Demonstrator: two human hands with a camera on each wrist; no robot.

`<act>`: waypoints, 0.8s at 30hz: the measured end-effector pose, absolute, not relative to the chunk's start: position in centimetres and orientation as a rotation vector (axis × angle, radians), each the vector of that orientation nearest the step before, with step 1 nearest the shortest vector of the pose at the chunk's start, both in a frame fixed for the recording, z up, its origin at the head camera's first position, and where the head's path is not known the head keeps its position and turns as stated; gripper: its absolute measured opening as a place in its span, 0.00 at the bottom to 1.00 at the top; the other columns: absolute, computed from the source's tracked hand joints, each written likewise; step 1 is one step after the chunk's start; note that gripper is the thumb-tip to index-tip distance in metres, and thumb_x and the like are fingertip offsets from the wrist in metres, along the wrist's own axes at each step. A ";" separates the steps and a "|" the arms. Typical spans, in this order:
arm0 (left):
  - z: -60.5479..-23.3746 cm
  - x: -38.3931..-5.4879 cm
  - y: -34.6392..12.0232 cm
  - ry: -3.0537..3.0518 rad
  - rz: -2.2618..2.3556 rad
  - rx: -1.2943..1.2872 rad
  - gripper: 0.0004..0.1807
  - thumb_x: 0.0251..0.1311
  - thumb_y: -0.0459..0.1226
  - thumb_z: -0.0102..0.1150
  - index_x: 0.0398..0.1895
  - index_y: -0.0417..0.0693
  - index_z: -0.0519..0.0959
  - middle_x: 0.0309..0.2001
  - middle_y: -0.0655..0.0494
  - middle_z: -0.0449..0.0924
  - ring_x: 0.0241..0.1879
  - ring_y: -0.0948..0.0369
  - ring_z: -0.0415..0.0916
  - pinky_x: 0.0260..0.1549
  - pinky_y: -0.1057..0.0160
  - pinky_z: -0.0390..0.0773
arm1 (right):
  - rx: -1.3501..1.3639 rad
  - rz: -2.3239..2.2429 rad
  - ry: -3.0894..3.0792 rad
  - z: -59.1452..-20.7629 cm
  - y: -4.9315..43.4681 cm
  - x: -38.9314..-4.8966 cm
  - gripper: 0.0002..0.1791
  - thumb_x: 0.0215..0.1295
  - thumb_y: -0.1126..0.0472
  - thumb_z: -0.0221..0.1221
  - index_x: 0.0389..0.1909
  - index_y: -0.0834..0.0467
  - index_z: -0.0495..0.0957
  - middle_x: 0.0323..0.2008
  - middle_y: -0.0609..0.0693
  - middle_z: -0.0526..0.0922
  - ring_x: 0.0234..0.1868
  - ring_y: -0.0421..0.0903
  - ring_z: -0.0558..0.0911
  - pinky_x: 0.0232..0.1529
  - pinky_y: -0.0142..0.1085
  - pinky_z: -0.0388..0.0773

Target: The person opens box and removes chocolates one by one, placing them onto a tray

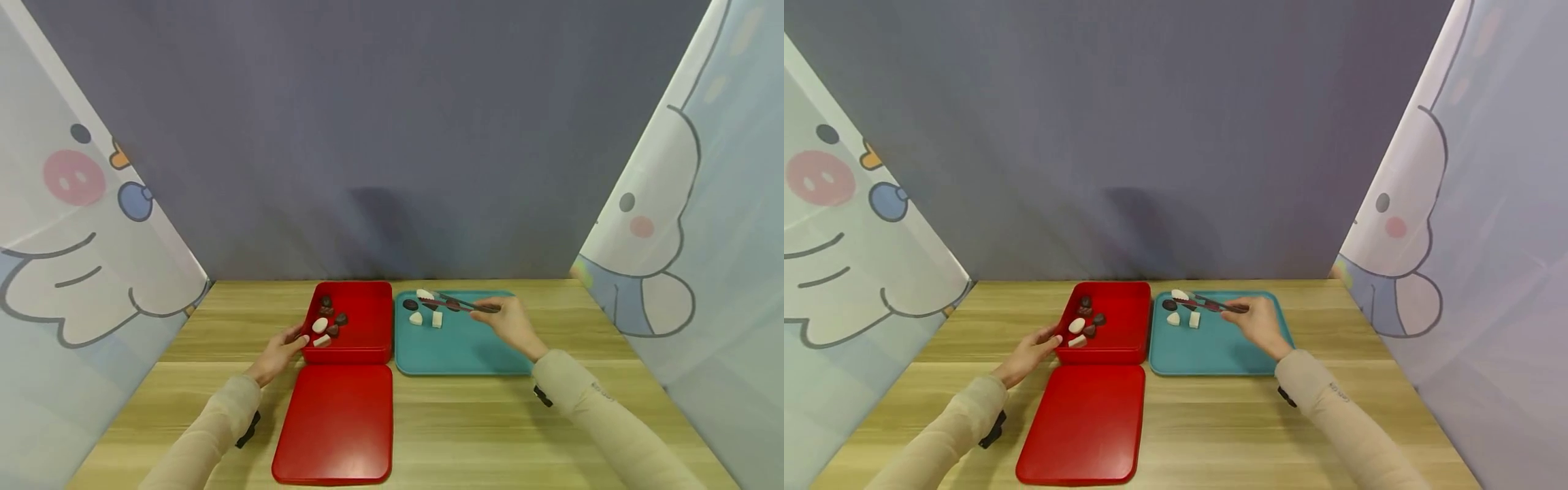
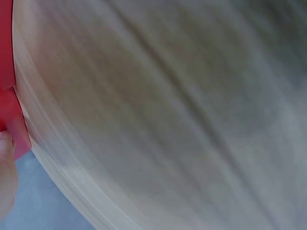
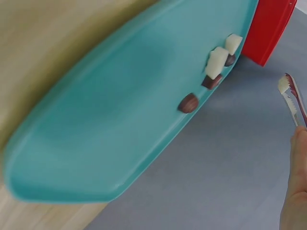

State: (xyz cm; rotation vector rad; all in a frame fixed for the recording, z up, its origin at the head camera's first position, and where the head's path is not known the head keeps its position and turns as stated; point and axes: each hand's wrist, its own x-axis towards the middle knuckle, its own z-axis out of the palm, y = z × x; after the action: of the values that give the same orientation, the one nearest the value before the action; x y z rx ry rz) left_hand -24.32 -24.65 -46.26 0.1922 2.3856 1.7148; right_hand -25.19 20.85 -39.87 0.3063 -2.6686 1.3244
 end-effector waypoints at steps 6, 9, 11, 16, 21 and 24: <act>-46.2 -24.6 -24.6 2.391 1.707 0.218 0.33 0.69 0.41 0.43 0.70 0.33 0.46 0.69 0.34 0.48 0.67 0.43 0.50 0.63 0.45 0.59 | 0.276 1.289 -2.680 -40.2 22.4 -25.0 0.14 0.56 0.59 0.64 0.42 0.62 0.83 0.43 0.61 0.82 0.36 0.48 0.80 0.28 0.32 0.76; -46.3 -24.5 -24.7 2.392 1.708 0.211 0.33 0.69 0.40 0.43 0.70 0.34 0.46 0.69 0.34 0.49 0.67 0.43 0.50 0.63 0.45 0.60 | 0.272 1.256 -2.686 -40.5 22.9 -24.9 0.15 0.55 0.59 0.64 0.41 0.63 0.83 0.42 0.61 0.82 0.34 0.49 0.80 0.26 0.31 0.74; -46.4 -24.4 -24.7 2.390 1.708 0.207 0.33 0.69 0.40 0.43 0.70 0.34 0.46 0.69 0.34 0.48 0.67 0.43 0.50 0.63 0.45 0.60 | 0.281 1.235 -2.683 -40.7 23.3 -24.7 0.15 0.55 0.59 0.64 0.41 0.64 0.82 0.42 0.61 0.83 0.35 0.50 0.81 0.27 0.31 0.76; -46.4 -24.3 -24.7 2.399 1.715 0.199 0.33 0.69 0.42 0.44 0.70 0.34 0.47 0.69 0.35 0.48 0.68 0.43 0.50 0.63 0.45 0.59 | 0.292 1.196 -2.665 -41.2 24.1 -24.4 0.14 0.55 0.60 0.64 0.40 0.64 0.83 0.40 0.61 0.83 0.37 0.51 0.82 0.31 0.34 0.79; -46.4 -24.4 -24.6 2.418 1.700 0.196 0.33 0.69 0.40 0.44 0.70 0.34 0.47 0.69 0.34 0.49 0.67 0.43 0.51 0.62 0.46 0.60 | 0.267 1.170 -2.663 -41.4 24.9 -24.0 0.13 0.55 0.60 0.64 0.40 0.64 0.83 0.38 0.61 0.84 0.36 0.51 0.82 0.32 0.36 0.79; -46.4 -24.4 -24.6 2.427 1.689 0.209 0.32 0.69 0.39 0.43 0.70 0.33 0.47 0.68 0.33 0.49 0.67 0.42 0.52 0.62 0.46 0.62 | 0.274 1.142 -2.662 -41.6 25.4 -23.8 0.13 0.55 0.61 0.64 0.39 0.64 0.83 0.37 0.61 0.84 0.35 0.52 0.82 0.33 0.38 0.80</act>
State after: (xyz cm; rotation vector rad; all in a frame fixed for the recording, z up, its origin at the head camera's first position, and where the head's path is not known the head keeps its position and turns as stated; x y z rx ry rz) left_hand -24.43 -24.56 -46.35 0.2088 2.4271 1.6889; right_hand -23.79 25.45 -41.55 0.2737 -2.6618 1.1421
